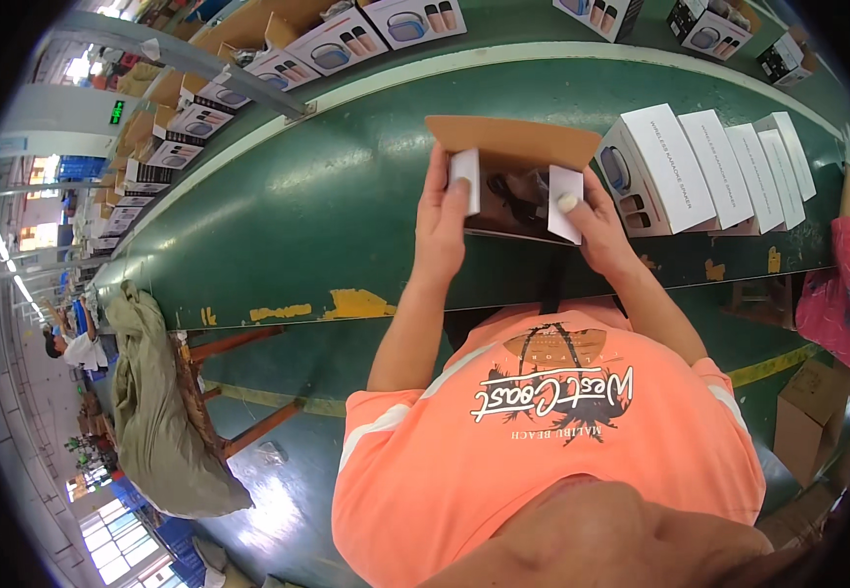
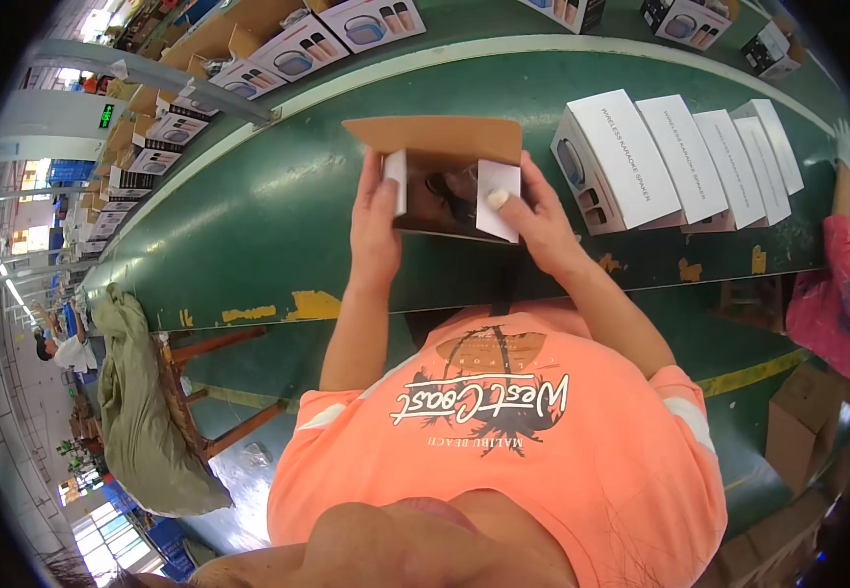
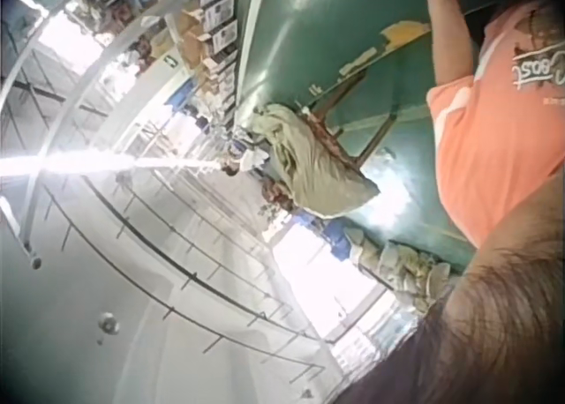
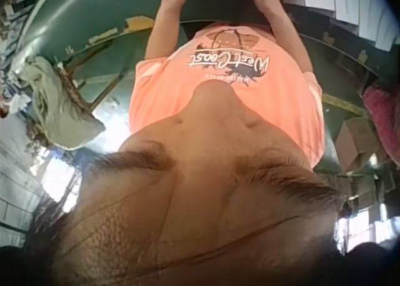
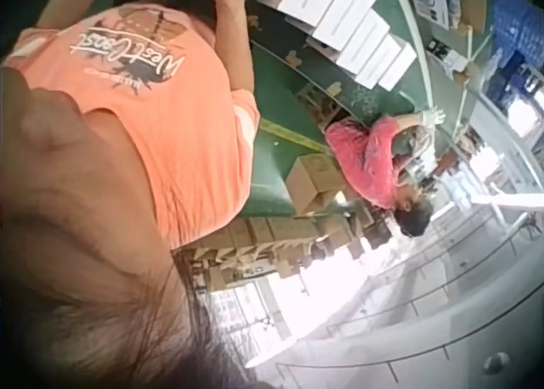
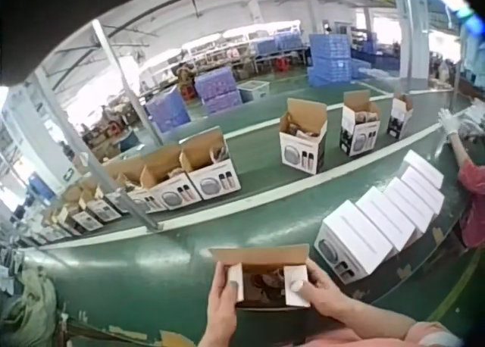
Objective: The person fastens a strap around their waist by hand. They then take packaged items from open boxes on the conveyor belt, insert them into white product boxes, close the boxes, and stack them on the table.
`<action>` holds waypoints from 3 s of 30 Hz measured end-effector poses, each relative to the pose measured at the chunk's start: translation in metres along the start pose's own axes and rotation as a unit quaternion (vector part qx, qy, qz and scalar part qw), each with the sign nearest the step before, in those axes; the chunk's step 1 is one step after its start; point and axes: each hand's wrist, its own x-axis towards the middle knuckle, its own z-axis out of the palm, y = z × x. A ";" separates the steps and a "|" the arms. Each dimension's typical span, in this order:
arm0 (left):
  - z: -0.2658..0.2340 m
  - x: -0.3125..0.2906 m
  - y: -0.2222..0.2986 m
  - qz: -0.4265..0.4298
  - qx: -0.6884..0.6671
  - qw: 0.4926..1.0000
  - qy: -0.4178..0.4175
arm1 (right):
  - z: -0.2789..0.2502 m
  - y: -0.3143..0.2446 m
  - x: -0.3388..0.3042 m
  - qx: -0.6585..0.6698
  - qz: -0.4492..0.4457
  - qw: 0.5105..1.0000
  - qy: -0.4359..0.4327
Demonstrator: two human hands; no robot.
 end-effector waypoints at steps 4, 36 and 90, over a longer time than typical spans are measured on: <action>0.015 -0.015 -0.002 0.021 -0.008 0.999 0.039 | 0.018 -0.029 -0.001 -0.016 -0.074 0.997 -0.016; -0.013 -0.007 0.056 0.175 0.454 0.846 -0.217 | 0.017 -0.093 -0.012 -0.505 -0.264 0.795 -0.210; -0.028 0.331 0.018 0.252 0.687 0.679 -0.060 | -0.089 -0.161 -0.102 -0.408 -0.495 0.677 0.361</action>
